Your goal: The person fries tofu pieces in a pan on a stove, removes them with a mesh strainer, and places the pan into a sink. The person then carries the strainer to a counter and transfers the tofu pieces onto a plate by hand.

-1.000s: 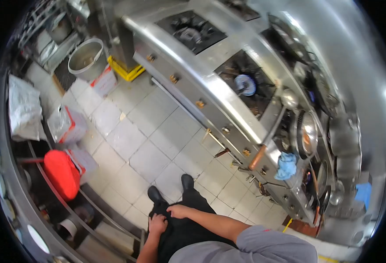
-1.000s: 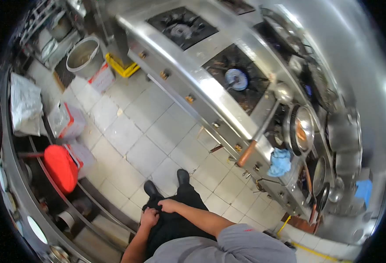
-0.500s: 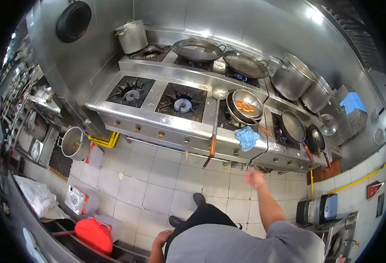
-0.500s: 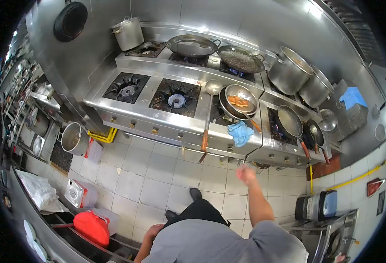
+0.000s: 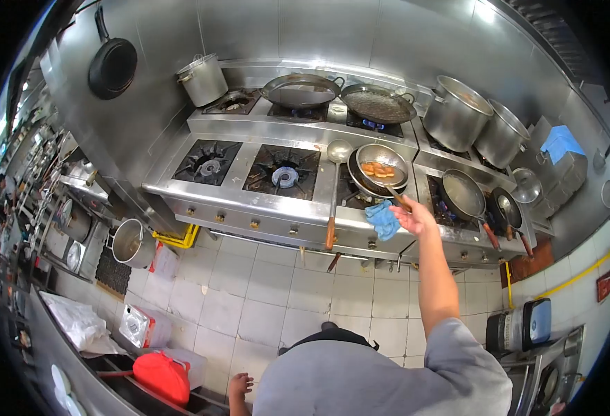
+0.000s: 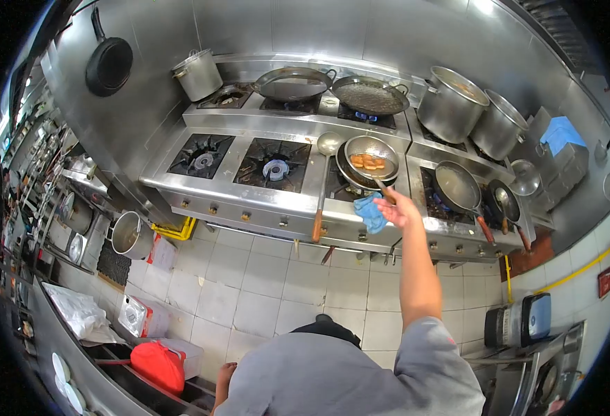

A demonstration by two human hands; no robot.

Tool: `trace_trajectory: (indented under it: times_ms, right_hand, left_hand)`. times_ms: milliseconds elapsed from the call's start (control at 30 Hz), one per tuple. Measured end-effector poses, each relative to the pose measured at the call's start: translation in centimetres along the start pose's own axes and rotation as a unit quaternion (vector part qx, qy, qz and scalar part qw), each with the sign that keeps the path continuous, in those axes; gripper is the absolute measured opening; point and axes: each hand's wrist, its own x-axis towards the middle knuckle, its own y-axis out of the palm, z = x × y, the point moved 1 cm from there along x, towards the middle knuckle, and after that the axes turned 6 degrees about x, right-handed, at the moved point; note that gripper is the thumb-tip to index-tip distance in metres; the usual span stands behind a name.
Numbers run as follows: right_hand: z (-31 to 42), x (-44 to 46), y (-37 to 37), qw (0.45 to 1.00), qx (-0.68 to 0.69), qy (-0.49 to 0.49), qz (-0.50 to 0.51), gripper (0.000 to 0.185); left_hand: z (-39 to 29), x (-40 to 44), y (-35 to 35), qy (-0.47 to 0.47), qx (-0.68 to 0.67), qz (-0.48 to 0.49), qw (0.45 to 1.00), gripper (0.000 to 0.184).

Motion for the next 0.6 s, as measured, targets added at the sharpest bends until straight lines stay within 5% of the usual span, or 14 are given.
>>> trace_trajectory:
  times_ms: [33, 200, 433, 600]
  right_hand:
    - [0.0, 0.1, 1.1, 0.999, 0.004, 0.003, -0.043, 0.026]
    - [-1.0, 4.0, 0.7, 0.995, 0.027, 0.071, -0.066, 0.019]
    - [-6.2, 0.5, 0.2, 0.992, 0.014, -0.115, -0.044, 0.013]
    - [-4.6, 2.5, -1.0, 0.99, 0.006, -0.137, -0.002, 0.012]
  left_hand:
    - [-1.3, -1.4, 0.6, 0.013, 0.017, -0.013, 1.0, 0.03]
    - [5.3, 5.3, 4.8, 0.08, -0.001, -0.034, 0.996, 0.026]
    - [7.8, 6.3, 9.0, 0.118, 0.073, -0.081, 0.987, 0.027]
    - [7.3, 5.7, 9.9, 0.121, 0.097, -0.09, 0.984, 0.028]
